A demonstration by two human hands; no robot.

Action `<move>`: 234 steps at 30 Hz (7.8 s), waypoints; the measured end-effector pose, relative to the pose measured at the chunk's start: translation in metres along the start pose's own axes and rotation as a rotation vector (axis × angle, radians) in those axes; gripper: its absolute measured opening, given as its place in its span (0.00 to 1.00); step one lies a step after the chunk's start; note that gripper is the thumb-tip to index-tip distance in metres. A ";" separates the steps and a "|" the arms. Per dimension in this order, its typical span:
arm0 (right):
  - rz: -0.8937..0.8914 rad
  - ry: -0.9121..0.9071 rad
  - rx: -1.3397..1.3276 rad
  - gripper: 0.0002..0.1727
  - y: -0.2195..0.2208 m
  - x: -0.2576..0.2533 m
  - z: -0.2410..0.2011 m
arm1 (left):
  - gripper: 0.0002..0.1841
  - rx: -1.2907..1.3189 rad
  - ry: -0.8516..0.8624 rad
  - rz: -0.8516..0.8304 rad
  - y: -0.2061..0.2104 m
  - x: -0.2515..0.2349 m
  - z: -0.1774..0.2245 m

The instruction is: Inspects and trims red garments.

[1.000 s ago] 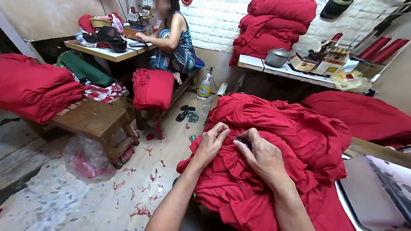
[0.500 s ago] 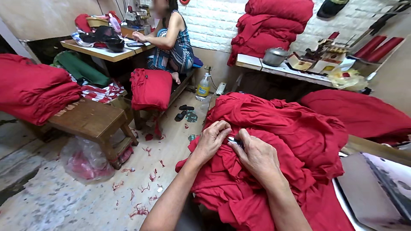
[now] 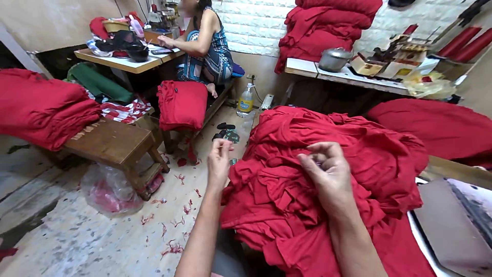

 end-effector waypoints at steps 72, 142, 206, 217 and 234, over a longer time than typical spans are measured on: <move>0.374 0.364 0.735 0.29 -0.142 -0.047 0.049 | 0.10 -0.576 0.322 -0.489 0.105 -0.112 0.061; 0.081 -0.297 0.857 0.19 -0.035 -0.020 -0.062 | 0.10 0.318 0.265 -0.356 0.076 -0.038 0.116; -0.038 -0.153 0.500 0.13 -0.016 -0.033 0.010 | 0.09 -0.095 0.542 -0.278 0.094 -0.006 0.086; 0.152 -0.462 0.674 0.19 0.003 -0.006 -0.022 | 0.09 -0.004 0.316 -0.282 0.075 0.006 0.077; 0.100 -0.517 0.753 0.13 0.009 -0.007 -0.021 | 0.06 -0.021 0.457 -0.172 0.072 0.012 0.084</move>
Point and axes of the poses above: each hand's wrist, its own x-axis away from the middle knuckle, its own y-axis out of the palm, z = x × y, the point moved 5 cm from there along -x, towards the middle knuckle, and after that the axes turned 12 degrees about y, right-handed, at the moved point
